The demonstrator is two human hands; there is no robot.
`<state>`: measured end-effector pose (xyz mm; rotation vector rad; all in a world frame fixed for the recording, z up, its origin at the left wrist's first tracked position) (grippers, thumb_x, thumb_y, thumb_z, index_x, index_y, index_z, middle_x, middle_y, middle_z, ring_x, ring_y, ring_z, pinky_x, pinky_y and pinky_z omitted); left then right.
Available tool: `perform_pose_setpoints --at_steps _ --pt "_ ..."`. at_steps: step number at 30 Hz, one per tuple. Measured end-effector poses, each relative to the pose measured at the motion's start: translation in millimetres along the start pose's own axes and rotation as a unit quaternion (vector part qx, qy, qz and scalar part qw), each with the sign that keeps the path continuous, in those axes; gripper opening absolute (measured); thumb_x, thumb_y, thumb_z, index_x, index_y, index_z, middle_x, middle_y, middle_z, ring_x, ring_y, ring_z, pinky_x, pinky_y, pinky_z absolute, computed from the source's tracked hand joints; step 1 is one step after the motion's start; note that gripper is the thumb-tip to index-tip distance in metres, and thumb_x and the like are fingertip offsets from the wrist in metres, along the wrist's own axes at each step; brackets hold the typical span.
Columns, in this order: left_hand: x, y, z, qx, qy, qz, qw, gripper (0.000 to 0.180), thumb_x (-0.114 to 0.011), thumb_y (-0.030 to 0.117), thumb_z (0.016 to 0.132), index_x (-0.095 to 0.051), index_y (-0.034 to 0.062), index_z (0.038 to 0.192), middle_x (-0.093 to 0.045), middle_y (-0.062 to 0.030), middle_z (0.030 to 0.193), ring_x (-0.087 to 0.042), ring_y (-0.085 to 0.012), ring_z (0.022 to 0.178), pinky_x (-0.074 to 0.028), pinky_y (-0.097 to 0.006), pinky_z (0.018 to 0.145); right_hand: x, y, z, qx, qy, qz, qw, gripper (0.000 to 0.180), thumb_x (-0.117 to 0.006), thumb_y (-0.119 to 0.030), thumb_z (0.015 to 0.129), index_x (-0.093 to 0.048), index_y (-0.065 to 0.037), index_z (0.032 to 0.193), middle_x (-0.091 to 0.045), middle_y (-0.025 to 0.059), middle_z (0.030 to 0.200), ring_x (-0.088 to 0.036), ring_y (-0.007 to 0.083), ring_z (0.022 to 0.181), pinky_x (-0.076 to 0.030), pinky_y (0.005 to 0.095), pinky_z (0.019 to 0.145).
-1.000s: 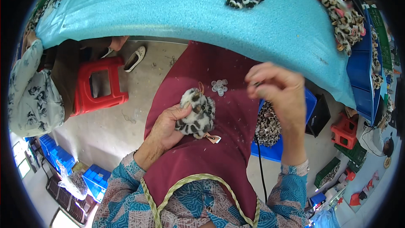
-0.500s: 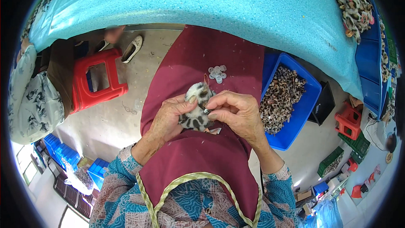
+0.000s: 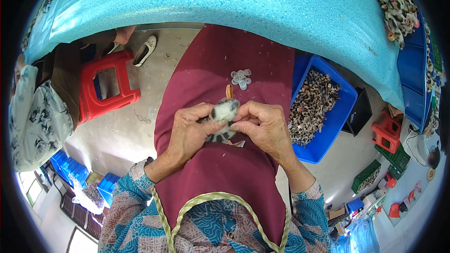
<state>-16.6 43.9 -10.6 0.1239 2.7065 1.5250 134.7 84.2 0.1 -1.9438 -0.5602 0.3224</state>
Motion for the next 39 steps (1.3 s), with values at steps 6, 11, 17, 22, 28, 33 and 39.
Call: perform_pose_setpoints --at_steps 6,11,17,22,28,33,39 --pt "-6 -9 -4 -0.006 -0.031 0.009 0.999 0.02 -0.062 -0.002 0.073 -0.063 -0.0017 0.093 -0.06 -0.0049 0.074 -0.054 -0.0078 0.07 -0.044 -0.023 0.062 -1 3 -1 0.09 -0.019 -0.097 0.991 0.011 -0.068 0.002 0.067 -0.06 0.002 0.075 -0.062 0.0073 0.069 -0.061 0.0132 0.061 -0.047 0.0253 0.054" --pt "-11 -7 -2 0.022 -0.061 -0.011 0.998 0.019 -0.064 0.0 0.074 -0.063 -0.0008 0.093 -0.061 -0.0023 0.076 -0.054 -0.006 0.069 -0.044 -0.023 0.06 1 5 -4 0.095 -0.011 -0.117 0.989 0.011 -0.068 0.0 0.067 -0.061 0.002 0.075 -0.061 0.0081 0.068 -0.059 0.0152 0.059 -0.046 0.027 0.054" --pt "-14 -18 2 0.094 -0.099 -0.015 0.991 0.017 -0.071 0.001 0.072 -0.064 0.0015 0.088 -0.06 0.002 0.075 -0.053 -0.0037 0.07 -0.044 -0.019 0.062 -2 17 -8 0.038 0.006 -0.106 0.994 0.008 -0.066 0.0 0.069 -0.063 0.003 0.076 -0.064 0.0083 0.07 -0.062 0.0145 0.061 -0.049 0.0257 0.054" --pt "-14 -32 8 0.156 -0.116 -0.136 0.971 0.017 -0.071 0.0 0.071 -0.062 -0.0002 0.085 -0.061 -0.0013 0.076 -0.056 -0.0064 0.072 -0.047 -0.021 0.064 -5 18 -12 0.013 0.036 -0.062 0.997 0.006 -0.063 0.001 0.07 -0.062 0.002 0.077 -0.063 0.0114 0.068 -0.061 0.0189 0.059 -0.047 0.0287 0.054" --pt "-18 -27 7 0.092 -0.098 -0.064 0.989 0.015 -0.065 0.002 0.076 -0.06 -0.0003 0.091 -0.061 -0.0016 0.078 -0.055 -0.0064 0.074 -0.046 -0.023 0.065 -5 21 -15 -0.005 0.057 -0.046 0.997 0.007 -0.061 0.001 0.072 -0.063 0.002 0.079 -0.063 0.0115 0.07 -0.062 0.0185 0.059 -0.047 0.0289 0.054" --pt "-18 -19 3 0.025 -0.082 -0.01 0.996 0.018 -0.062 0.003 0.079 -0.058 -0.0015 0.096 -0.061 -0.0048 0.083 -0.056 -0.0093 0.076 -0.047 -0.024 0.067 2 22 -13 -0.004 0.024 -0.013 1.0 0.01 -0.059 0.003 0.075 -0.064 0.002 0.085 -0.064 0.0094 0.072 -0.063 0.0143 0.064 -0.049 0.0254 0.058" --pt "-10 12 -4 -0.169 -0.09 0.073 0.979 0.022 -0.061 0.002 0.078 -0.058 -0.0015 0.1 -0.061 -0.01 0.083 -0.06 -0.0159 0.073 -0.048 -0.027 0.065 21 9 5 0.041 -0.001 0.152 0.988 0.016 -0.061 0.0 0.079 -0.062 0.001 0.095 -0.064 0.0063 0.088 -0.061 0.0106 0.081 -0.049 0.0227 0.071"
Point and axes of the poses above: each hand's wrist, its own z-axis towards the middle knuckle, its own x-axis out of the back of the hand, y = z × x, the point moved 5 cm from there along z, towards the middle knuckle
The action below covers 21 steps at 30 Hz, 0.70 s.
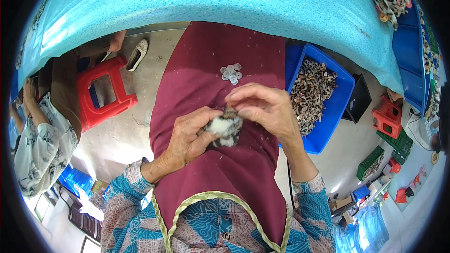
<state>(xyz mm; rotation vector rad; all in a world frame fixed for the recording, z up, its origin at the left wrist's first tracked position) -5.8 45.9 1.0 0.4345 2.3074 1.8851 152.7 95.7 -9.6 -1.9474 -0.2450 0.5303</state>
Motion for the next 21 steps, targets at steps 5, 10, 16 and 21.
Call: perform_pose_setpoints --at_steps 5,10,16,21 --pt "12 31 -10 -0.259 0.024 0.114 0.959 0.032 -0.064 0.0 0.063 -0.06 -0.003 0.094 -0.059 -0.0122 0.081 -0.06 -0.0243 0.068 -0.049 -0.033 0.06 -22 3 -13 0.038 -0.144 0.041 0.988 0.023 -0.072 -0.006 0.07 -0.06 0.001 0.089 -0.06 0.0039 0.084 -0.056 0.0095 0.075 -0.046 0.0232 0.065" --pt "21 53 -31 -0.333 0.012 0.229 0.914 0.035 -0.066 0.003 0.057 -0.061 -0.0015 0.091 -0.059 -0.0126 0.084 -0.059 -0.026 0.074 -0.051 -0.035 0.061 -48 -20 -36 0.149 -0.107 -0.058 0.981 0.024 -0.063 0.007 0.06 -0.059 -0.002 0.081 -0.06 0.0095 0.08 -0.06 0.0242 0.072 -0.047 0.0298 0.062" --pt "26 59 -44 -0.344 0.005 0.223 0.912 0.03 -0.067 0.007 0.057 -0.06 -0.0001 0.086 -0.059 -0.0121 0.084 -0.059 -0.0259 0.076 -0.051 -0.036 0.06 -64 -32 -48 0.213 -0.079 -0.07 0.971 0.022 -0.068 0.005 0.059 -0.061 -0.007 0.076 -0.061 0.0066 0.075 -0.061 0.0207 0.067 -0.048 0.0299 0.058" --pt "24 47 -45 -0.297 0.032 0.151 0.942 0.029 -0.068 0.002 0.054 -0.062 0.0013 0.082 -0.06 -0.0105 0.08 -0.059 -0.0251 0.071 -0.051 -0.033 0.059 -69 -20 -51 0.106 -0.126 -0.039 0.986 0.018 -0.069 0.003 0.062 -0.062 -0.005 0.076 -0.062 0.0059 0.075 -0.062 0.0189 0.067 -0.048 0.0289 0.059"
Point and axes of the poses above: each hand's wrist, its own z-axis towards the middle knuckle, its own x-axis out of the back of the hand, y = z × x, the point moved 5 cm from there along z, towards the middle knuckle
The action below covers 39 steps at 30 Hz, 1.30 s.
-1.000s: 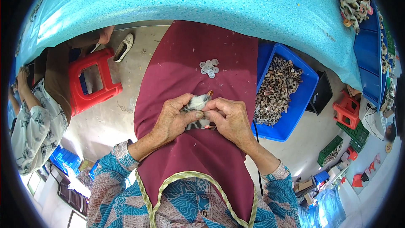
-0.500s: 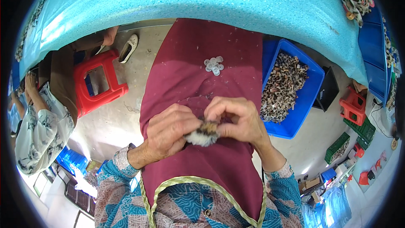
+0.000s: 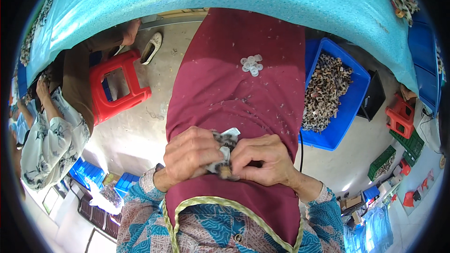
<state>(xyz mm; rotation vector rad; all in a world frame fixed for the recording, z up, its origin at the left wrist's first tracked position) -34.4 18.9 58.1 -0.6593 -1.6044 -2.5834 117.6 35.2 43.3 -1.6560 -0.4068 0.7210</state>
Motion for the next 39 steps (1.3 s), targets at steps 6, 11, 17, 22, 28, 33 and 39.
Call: perform_pose_setpoints --at_steps 6,11,17,22,28,33,39 --pt "-20 -16 -5 0.075 -0.032 -0.096 0.992 0.027 -0.066 -0.001 0.049 -0.062 0.0008 0.077 -0.058 -0.0086 0.068 -0.059 -0.0234 0.064 -0.049 -0.031 0.056 34 24 9 -0.069 -0.131 -0.012 0.989 0.009 -0.065 -0.001 0.073 -0.066 -0.003 0.082 -0.066 0.0058 0.073 -0.064 0.0139 0.066 -0.049 0.0249 0.062" --pt "-25 -17 -2 0.037 -0.024 -0.127 0.991 0.026 -0.061 -0.004 0.051 -0.061 -0.0013 0.077 -0.056 -0.0096 0.067 -0.057 -0.0239 0.061 -0.048 -0.032 0.056 107 44 55 -0.02 0.183 -0.364 0.913 0.01 -0.058 0.0 0.071 -0.062 -0.001 0.08 -0.063 0.0134 0.076 -0.061 0.0298 0.069 -0.048 0.0378 0.062" --pt "-21 -16 0 0.042 -0.023 -0.126 0.991 0.025 -0.061 -0.004 0.051 -0.061 -0.0017 0.076 -0.055 -0.0099 0.067 -0.056 -0.0244 0.062 -0.048 -0.032 0.055 107 72 93 -0.074 0.053 -0.609 0.788 0.015 -0.06 0.0 0.071 -0.063 -0.005 0.085 -0.064 0.0115 0.085 -0.061 0.0275 0.086 -0.048 0.0384 0.075" --pt "-20 -20 -2 0.051 -0.017 -0.131 0.99 0.023 -0.062 -0.001 0.052 -0.062 -0.001 0.075 -0.056 -0.0096 0.067 -0.057 -0.0243 0.063 -0.047 -0.032 0.055 114 87 89 -0.124 0.0 -0.66 0.741 0.019 -0.062 -0.003 0.07 -0.061 -0.007 0.088 -0.063 0.011 0.09 -0.061 0.0285 0.087 -0.048 0.0404 0.075" --pt "-14 -17 3 0.046 -0.021 -0.118 0.992 0.025 -0.065 -0.001 0.053 -0.063 0.0003 0.077 -0.056 -0.0094 0.069 -0.057 -0.0241 0.065 -0.047 -0.032 0.056 97 35 67 -0.025 0.163 -0.338 0.927 0.012 -0.058 -0.006 0.076 -0.064 -0.003 0.086 -0.062 0.0123 0.081 -0.061 0.0276 0.063 -0.05 0.0363 0.059" --pt "-14 -17 4 0.061 -0.047 -0.112 0.991 0.027 -0.065 0.0 0.052 -0.063 0.0011 0.079 -0.057 -0.0082 0.071 -0.057 -0.0241 0.067 -0.047 -0.033 0.057 23 39 26 -0.19 0.07 0.071 0.977 0.014 -0.054 0.005 0.082 -0.063 0.001 0.092 -0.058 0.0031 0.085 -0.058 0.0084 0.069 -0.049 0.0212 0.062" --pt "-12 -17 1 0.088 -0.042 -0.102 0.99 0.029 -0.065 0.002 0.05 -0.063 0.0017 0.079 -0.058 -0.0086 0.072 -0.057 -0.0244 0.068 -0.047 -0.033 0.058 4 48 1 -0.23 0.086 0.094 0.965 0.013 -0.058 0.002 0.081 -0.062 0.002 0.094 -0.063 0.0026 0.08 -0.058 0.0046 0.074 -0.048 0.0195 0.063"
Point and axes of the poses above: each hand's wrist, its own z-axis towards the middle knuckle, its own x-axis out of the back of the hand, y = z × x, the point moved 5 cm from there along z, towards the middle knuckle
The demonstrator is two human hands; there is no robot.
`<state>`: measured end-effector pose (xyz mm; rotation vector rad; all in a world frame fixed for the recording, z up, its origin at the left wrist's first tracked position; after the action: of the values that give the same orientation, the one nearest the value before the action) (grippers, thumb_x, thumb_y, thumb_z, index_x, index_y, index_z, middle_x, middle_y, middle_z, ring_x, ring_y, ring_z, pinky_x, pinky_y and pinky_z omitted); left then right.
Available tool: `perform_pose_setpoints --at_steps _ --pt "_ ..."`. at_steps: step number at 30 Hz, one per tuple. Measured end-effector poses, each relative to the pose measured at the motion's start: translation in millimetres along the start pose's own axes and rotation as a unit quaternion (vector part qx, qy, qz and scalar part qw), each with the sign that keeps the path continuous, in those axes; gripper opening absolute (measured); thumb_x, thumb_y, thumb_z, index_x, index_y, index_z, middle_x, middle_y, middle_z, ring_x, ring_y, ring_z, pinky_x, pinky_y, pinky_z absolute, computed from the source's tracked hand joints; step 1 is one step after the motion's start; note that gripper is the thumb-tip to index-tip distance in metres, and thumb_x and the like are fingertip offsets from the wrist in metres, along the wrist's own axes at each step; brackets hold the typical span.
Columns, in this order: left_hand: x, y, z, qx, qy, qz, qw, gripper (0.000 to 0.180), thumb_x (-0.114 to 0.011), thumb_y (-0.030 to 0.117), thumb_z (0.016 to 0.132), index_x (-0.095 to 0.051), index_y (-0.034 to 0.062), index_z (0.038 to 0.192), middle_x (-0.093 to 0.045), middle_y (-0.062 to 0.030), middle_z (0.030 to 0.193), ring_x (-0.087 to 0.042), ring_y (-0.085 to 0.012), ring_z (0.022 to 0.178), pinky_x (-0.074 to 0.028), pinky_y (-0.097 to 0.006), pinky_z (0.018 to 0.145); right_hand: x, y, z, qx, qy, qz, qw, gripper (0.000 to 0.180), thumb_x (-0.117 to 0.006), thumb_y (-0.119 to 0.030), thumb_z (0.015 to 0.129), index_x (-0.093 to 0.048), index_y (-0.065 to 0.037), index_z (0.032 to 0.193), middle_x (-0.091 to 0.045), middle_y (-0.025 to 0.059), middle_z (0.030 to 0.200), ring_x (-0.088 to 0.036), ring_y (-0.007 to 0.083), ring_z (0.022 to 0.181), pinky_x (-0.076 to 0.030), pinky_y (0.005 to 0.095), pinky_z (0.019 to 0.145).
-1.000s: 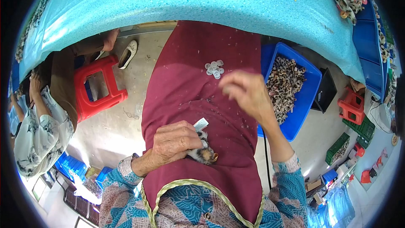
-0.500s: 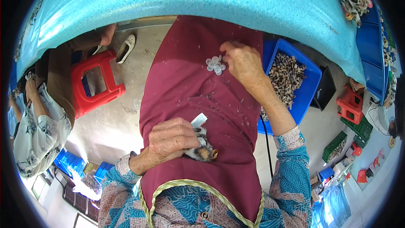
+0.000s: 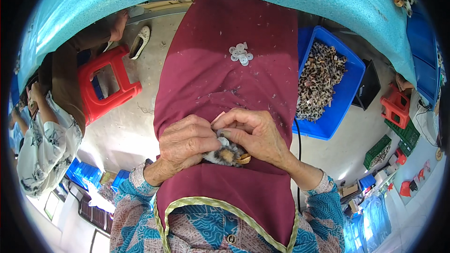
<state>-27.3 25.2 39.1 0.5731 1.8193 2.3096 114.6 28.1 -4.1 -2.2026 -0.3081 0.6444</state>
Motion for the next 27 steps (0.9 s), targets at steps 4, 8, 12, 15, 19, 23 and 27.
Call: perform_pose_setpoints --at_steps 4,8,12,15,19,23,27 --pt "0 -2 -1 0.001 0.018 0.006 1.0 0.028 -0.064 0.0 0.049 -0.063 0.0011 0.078 -0.059 -0.0085 0.071 -0.058 -0.024 0.066 -0.048 -0.033 0.057 2 2 -3 -0.01 0.017 0.101 0.995 0.014 -0.058 0.002 0.083 -0.063 0.002 0.096 -0.064 0.0027 0.081 -0.059 0.0054 0.073 -0.049 0.0191 0.064" --pt "0 -6 -1 0.006 0.046 0.015 0.999 0.028 -0.061 -0.004 0.048 -0.064 0.0003 0.076 -0.059 -0.0084 0.068 -0.058 -0.0236 0.064 -0.048 -0.032 0.056 4 1 -4 -0.017 0.02 0.084 0.996 0.016 -0.058 0.002 0.083 -0.064 0.002 0.098 -0.064 0.0038 0.085 -0.059 0.0063 0.077 -0.05 0.0191 0.068" --pt "0 -8 0 0.009 0.053 0.017 0.998 0.029 -0.059 -0.006 0.048 -0.063 0.0002 0.075 -0.058 -0.0084 0.068 -0.058 -0.0234 0.064 -0.047 -0.031 0.055 5 -5 -5 0.022 0.05 0.079 0.995 0.016 -0.059 0.004 0.081 -0.064 0.003 0.097 -0.064 0.0044 0.088 -0.06 0.0072 0.08 -0.049 0.0197 0.07" --pt "0 -8 1 0.01 0.054 0.02 0.998 0.029 -0.057 -0.007 0.047 -0.063 0.0002 0.075 -0.058 -0.0085 0.068 -0.057 -0.0233 0.063 -0.047 -0.031 0.054 7 -6 -4 0.04 0.041 0.06 0.997 0.017 -0.059 0.005 0.08 -0.064 0.003 0.096 -0.064 0.0047 0.088 -0.059 0.008 0.082 -0.049 0.0205 0.072" --pt "0 -6 2 0.009 0.054 0.039 0.998 0.029 -0.057 -0.008 0.048 -0.063 0.0003 0.075 -0.058 -0.0091 0.067 -0.057 -0.0236 0.062 -0.047 -0.031 0.054 6 -7 -5 0.069 0.032 0.048 0.996 0.017 -0.059 0.006 0.08 -0.064 0.003 0.096 -0.063 0.0057 0.09 -0.059 0.0091 0.084 -0.049 0.0214 0.073" --pt "-1 -7 2 0.012 0.059 0.05 0.997 0.028 -0.056 -0.009 0.05 -0.062 0.0001 0.076 -0.058 -0.0095 0.068 -0.057 -0.0239 0.063 -0.047 -0.031 0.056 5 -10 -7 0.1 0.043 0.057 0.992 0.016 -0.059 0.007 0.079 -0.064 0.002 0.093 -0.061 0.0062 0.091 -0.059 0.0103 0.083 -0.049 0.021 0.074" --pt "-2 -7 1 0.012 0.079 0.07 0.994 0.025 -0.057 -0.008 0.053 -0.061 -0.0008 0.076 -0.058 -0.0096 0.069 -0.057 -0.0235 0.063 -0.047 -0.032 0.057 5 -11 -8 0.129 0.067 0.079 0.986 0.013 -0.061 0.006 0.077 -0.065 0.002 0.089 -0.061 0.0058 0.088 -0.059 0.0103 0.082 -0.049 0.0208 0.071"
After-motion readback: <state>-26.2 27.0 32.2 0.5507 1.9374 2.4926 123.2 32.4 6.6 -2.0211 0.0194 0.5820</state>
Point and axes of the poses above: each hand's wrist, its own z-axis towards the middle knuckle, its own x-axis out of the back of the hand, y = z × x, the point moved 5 cm from there along z, towards the middle knuckle
